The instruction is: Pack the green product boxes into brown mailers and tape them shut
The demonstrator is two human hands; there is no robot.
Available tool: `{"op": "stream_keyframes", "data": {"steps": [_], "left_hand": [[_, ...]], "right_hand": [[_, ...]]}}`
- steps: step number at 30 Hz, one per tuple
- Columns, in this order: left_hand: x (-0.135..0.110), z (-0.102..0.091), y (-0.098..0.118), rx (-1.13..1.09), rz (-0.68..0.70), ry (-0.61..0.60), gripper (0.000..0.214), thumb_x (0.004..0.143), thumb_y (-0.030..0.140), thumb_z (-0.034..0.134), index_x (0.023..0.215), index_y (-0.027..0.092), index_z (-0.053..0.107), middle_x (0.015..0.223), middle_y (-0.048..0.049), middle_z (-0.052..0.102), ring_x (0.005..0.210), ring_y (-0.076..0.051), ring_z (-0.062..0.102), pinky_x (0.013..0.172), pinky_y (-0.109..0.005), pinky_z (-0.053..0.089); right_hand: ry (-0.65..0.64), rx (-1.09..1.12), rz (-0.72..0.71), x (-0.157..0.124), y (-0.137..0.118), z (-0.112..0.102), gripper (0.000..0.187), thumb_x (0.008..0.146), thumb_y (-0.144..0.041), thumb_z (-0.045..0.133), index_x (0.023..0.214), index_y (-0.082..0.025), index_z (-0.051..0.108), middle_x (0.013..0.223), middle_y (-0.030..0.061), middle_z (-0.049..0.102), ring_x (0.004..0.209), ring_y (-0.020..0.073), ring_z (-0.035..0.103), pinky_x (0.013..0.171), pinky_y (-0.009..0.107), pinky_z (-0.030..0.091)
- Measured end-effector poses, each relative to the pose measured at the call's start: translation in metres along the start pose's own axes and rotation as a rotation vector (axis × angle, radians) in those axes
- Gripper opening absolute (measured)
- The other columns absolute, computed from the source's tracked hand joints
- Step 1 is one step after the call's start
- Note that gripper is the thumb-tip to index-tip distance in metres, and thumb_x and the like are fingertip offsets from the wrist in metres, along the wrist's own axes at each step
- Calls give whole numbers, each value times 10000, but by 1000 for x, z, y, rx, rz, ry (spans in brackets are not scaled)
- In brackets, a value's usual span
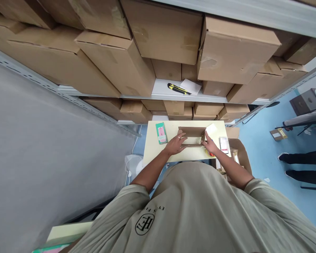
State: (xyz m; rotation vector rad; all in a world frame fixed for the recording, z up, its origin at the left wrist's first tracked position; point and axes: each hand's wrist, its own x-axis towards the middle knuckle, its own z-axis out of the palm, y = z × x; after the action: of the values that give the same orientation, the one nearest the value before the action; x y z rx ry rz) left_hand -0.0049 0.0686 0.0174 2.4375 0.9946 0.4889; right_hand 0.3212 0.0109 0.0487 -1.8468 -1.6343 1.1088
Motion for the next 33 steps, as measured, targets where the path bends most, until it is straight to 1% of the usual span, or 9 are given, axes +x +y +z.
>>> {"op": "stream_keyframes", "data": {"steps": [4, 6, 10, 14, 18, 23, 26, 29, 33], "left_hand": [[11, 4, -1, -52, -17, -57, 484, 1008, 388, 790, 1465, 245, 717, 1592, -157, 654, 1491, -354, 635, 1259, -530, 563], [16, 5, -2, -73, -52, -72, 480, 1027, 480, 778, 1440, 241, 729, 1513, -152, 706, 1413, -341, 684, 1223, -500, 581], [26, 3, 0, -71, -127, -109, 572, 1047, 677, 695, 1415, 241, 745, 1430, -146, 753, 1282, -340, 745, 1120, -461, 610], [35, 2, 6, -32, -182, -164, 576, 1085, 710, 594, 1367, 239, 771, 1321, -146, 797, 1194, -349, 778, 1038, -454, 618], [43, 1, 6, -32, -231, -173, 580, 1086, 731, 564, 1299, 243, 793, 1182, -128, 828, 1096, -348, 797, 960, -445, 625], [52, 1, 0, -91, -240, -84, 602, 1029, 746, 677, 1317, 226, 774, 1078, -112, 807, 1032, -306, 792, 986, -432, 636], [55, 2, 1, -67, -264, 39, 684, 981, 726, 771, 1440, 223, 705, 1243, -136, 755, 1041, -298, 785, 1000, -462, 656], [56, 2, 6, 5, -322, 144, 923, 910, 725, 858, 1629, 237, 548, 1625, -206, 531, 1036, -290, 797, 1013, -505, 675], [57, 1, 13, 80, -355, 142, 1071, 880, 727, 883, 1726, 256, 424, 1792, -241, 311, 1140, -339, 789, 1015, -527, 683]], "right_hand": [[-2, -26, -55, -1, 12, -13, 930, 1050, -665, 655, 1845, -329, 309, 1869, 98, 388, 1713, 357, 414, 1356, 605, 440], [-2, -93, -119, -3, 18, -19, 860, 1078, -650, 625, 1826, -309, 372, 1894, 101, 330, 1736, 355, 371, 1374, 589, 421], [-64, -290, -237, -6, 25, -26, 776, 1106, -609, 595, 1800, -302, 436, 1924, 73, 242, 1673, 387, 475, 1299, 571, 530], [-127, -440, -310, -1, 27, -24, 754, 1061, -578, 704, 1747, -318, 529, 1895, 44, 328, 1637, 415, 516, 1252, 575, 579], [-153, -433, -307, 5, 27, -20, 667, 1067, -488, 705, 1700, -307, 593, 1875, 30, 364, 1564, 397, 603, 1250, 551, 586], [-166, -310, -289, 9, 28, -23, 556, 1093, -412, 646, 1626, -254, 659, 1849, 50, 423, 1608, 341, 572, 1320, 505, 519], [-140, -252, -267, 11, 27, -24, 502, 1068, -369, 680, 1554, -247, 707, 1818, 72, 482, 1602, 325, 582, 1326, 501, 508], [-117, -218, -263, 13, 27, -23, 459, 1037, -321, 709, 1489, -243, 735, 1790, 86, 526, 1596, 313, 589, 1333, 506, 496], [-100, -198, -264, 14, 27, -22, 445, 1019, -294, 716, 1461, -243, 739, 1768, 99, 553, 1592, 300, 591, 1330, 502, 496]]}}
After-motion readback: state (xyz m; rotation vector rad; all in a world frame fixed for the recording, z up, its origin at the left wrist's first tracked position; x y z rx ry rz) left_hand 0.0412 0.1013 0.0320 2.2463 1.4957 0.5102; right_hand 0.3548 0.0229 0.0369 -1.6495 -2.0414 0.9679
